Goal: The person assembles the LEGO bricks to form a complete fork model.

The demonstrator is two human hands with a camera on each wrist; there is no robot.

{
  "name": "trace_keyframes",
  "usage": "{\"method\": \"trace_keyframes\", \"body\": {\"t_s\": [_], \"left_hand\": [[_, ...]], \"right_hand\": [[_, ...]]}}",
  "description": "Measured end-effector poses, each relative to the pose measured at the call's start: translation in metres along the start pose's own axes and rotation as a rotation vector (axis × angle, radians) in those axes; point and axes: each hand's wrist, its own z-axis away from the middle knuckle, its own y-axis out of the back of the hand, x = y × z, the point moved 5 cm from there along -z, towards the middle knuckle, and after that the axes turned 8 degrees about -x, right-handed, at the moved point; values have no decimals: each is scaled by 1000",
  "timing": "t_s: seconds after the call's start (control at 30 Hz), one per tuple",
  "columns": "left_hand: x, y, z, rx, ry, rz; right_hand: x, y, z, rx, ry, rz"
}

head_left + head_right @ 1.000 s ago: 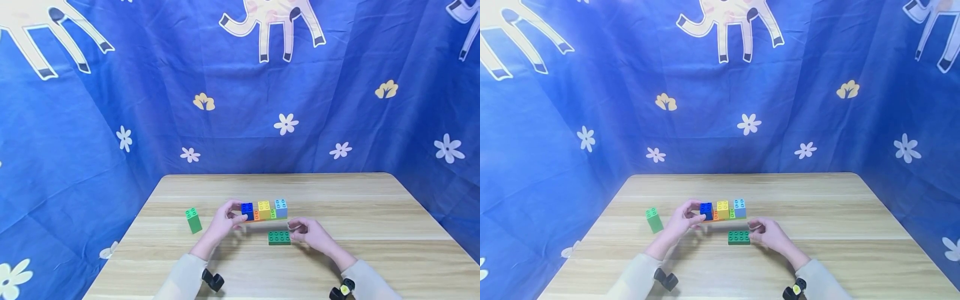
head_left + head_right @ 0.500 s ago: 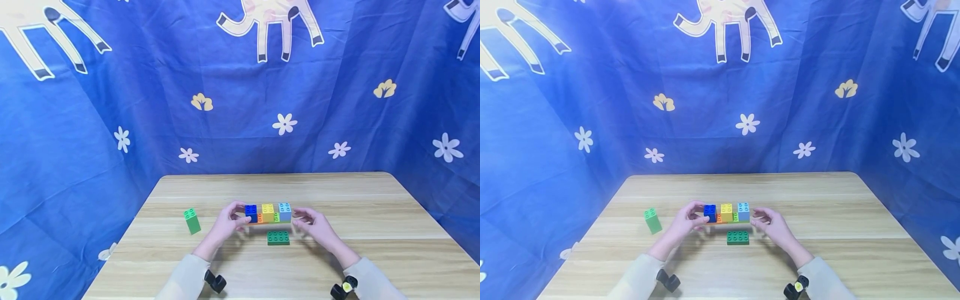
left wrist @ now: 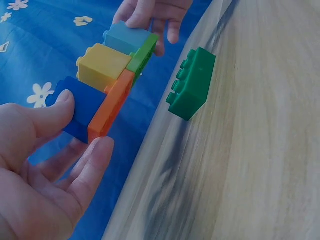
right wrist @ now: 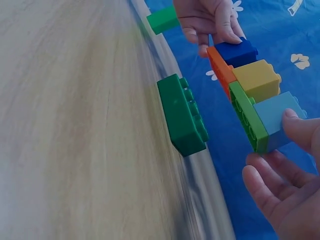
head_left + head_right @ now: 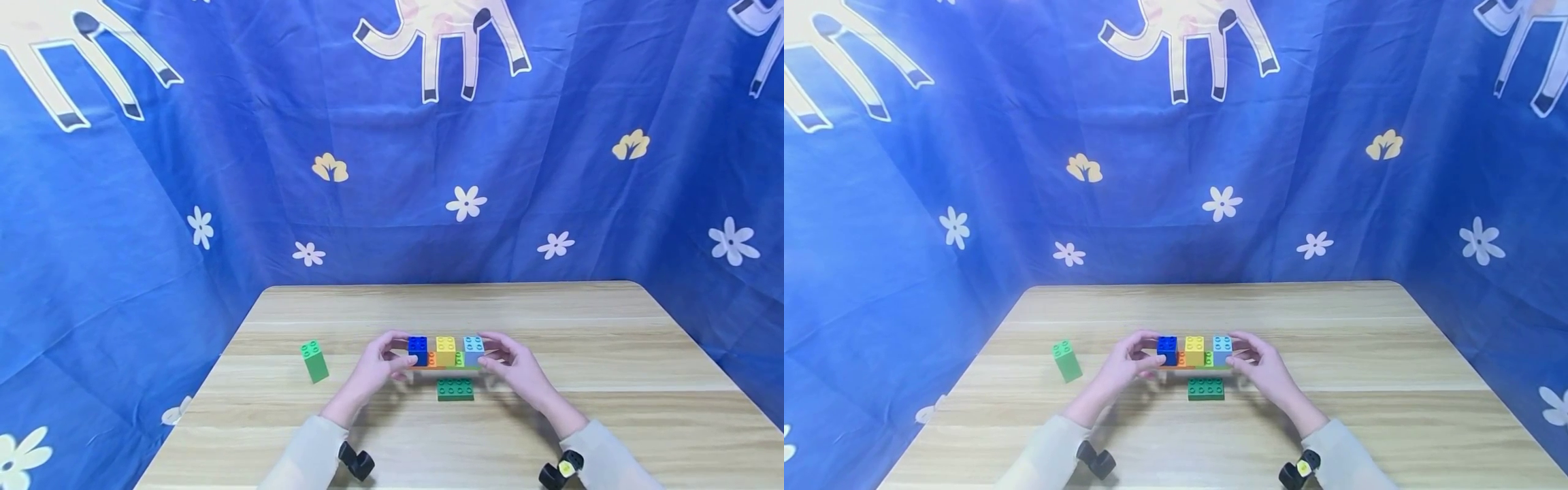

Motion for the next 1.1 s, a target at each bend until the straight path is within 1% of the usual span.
{"method": "trace_keyframes", "body": {"t_s": [0.13, 0.2, 0.37, 0.5, 0.6, 0.67, 0.8, 0.93, 1.1], "left_hand": [[11, -4, 5, -13, 4, 18], [11, -5, 6, -13, 1, 21], [10, -7, 7, -26, 1, 23], [4, -7, 4, -46, -1, 21], [-6, -6, 1, -54, -3, 35], [-13, -6, -1, -56, 1, 47], [-24, -7, -1, -58, 15, 38], [-29, -9, 1, -60, 26, 35], [-30, -11, 3, -57, 24, 42]], "right_hand": [[3, 2, 2, 5, 8, 2], [12, 4, 1, 13, 7, -8], [15, 5, 2, 23, -17, -34], [16, 7, 4, 31, -52, -55], [17, 7, 6, 29, -74, -68], [18, 7, 7, 20, -73, -74], [20, 6, 11, -2, -78, -106], [24, 5, 14, -13, -87, -123], [28, 5, 16, -3, -97, -138]]}}
